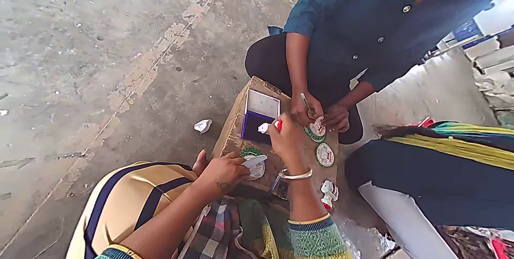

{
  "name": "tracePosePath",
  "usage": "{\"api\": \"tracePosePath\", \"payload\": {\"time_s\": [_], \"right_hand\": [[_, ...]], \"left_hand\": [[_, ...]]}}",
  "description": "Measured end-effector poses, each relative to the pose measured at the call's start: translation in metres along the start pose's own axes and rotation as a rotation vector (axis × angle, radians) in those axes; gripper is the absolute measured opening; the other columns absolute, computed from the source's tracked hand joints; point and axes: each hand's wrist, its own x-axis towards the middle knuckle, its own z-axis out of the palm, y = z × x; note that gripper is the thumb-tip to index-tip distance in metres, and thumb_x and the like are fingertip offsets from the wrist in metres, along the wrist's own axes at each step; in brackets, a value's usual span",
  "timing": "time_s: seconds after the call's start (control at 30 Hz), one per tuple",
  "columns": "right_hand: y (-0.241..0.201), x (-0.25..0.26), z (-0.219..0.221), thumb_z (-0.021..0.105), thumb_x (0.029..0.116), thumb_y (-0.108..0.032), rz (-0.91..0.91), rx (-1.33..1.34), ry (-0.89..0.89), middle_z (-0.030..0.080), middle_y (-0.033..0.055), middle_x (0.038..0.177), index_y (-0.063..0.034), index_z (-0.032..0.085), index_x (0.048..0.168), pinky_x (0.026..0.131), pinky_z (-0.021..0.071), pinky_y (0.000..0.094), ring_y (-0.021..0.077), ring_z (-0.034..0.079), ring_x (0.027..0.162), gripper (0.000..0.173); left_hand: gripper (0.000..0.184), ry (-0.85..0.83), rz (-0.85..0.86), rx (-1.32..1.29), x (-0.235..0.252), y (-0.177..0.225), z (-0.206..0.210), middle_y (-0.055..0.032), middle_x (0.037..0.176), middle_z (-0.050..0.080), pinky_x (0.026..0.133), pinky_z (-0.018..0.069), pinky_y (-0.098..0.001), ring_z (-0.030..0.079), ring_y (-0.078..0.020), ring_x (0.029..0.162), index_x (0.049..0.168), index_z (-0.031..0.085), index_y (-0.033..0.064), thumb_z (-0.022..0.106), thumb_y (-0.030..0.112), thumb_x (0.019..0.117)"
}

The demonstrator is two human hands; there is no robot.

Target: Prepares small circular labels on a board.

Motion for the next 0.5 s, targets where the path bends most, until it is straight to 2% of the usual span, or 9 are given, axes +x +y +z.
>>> {"api": "tracePosePath", "payload": {"time_s": [0.1,0.27,0.37,0.43,0.5], "right_hand": [[0.01,-0.016,-0.013,0.057,0.1023,-0.016,0.015,0.114,0.082,0.064,0.017,0.083,-0.0002,0.06,0.113,0.067,0.0476,0.0569,0.0346,0.063,0.076,0.019],[0.023,-0.052,-0.027,0.056,0.1006,-0.017,-0.021,0.234,0.081,0.055,0.0048,0.077,-0.0016,0.059,0.108,0.064,0.0448,0.0405,0.0163,0.053,0.067,0.017],[0.033,-0.072,-0.03,0.053,0.0979,-0.019,-0.084,0.279,0.094,0.052,-0.0019,0.077,-0.0018,0.059,0.103,0.061,0.0418,0.0254,0.0036,0.048,0.065,0.019],[0.036,-0.085,-0.034,0.053,0.097,-0.02,-0.107,0.29,0.096,0.053,-0.0026,0.079,-0.0015,0.06,0.102,0.061,0.0406,0.0203,0.0002,0.048,0.066,0.02],[0.039,-0.094,-0.033,0.053,0.096,-0.022,-0.134,0.262,0.108,0.052,-0.0065,0.074,-0.0039,0.061,0.101,0.056,0.0392,0.0171,-0.0032,0.046,0.061,0.02]], "left_hand": [[0.017,0.007,-0.083,-0.067,0.002,0.003,-0.003,-0.0185,0.1,0.075,0.083,0.0535,-0.0595,0.071,-0.0403,0.102,0.095,0.08,0.0041,0.065,0.013,0.0965],[0.019,0.021,-0.187,-0.164,0.006,-0.001,-0.004,-0.0175,0.095,0.075,0.084,0.0521,-0.0595,0.072,-0.0365,0.095,0.093,0.08,0.0049,0.07,0.021,0.0943],[0.024,-0.028,-0.392,-0.273,0.009,0.005,-0.012,-0.0148,0.092,0.075,0.086,0.0494,-0.0538,0.07,-0.0298,0.092,0.091,0.08,0.0047,0.079,0.029,0.0885],[0.027,-0.017,-0.498,-0.336,0.013,0.007,-0.016,-0.0117,0.086,0.074,0.083,0.0498,-0.0483,0.068,-0.0236,0.086,0.088,0.079,0.0042,0.084,0.03,0.0834],[0.026,0.019,-0.557,-0.381,0.016,0.006,-0.018,-0.0074,0.084,0.073,0.082,0.0494,-0.0433,0.066,-0.0173,0.083,0.087,0.078,0.0054,0.085,0.03,0.0833]]}}
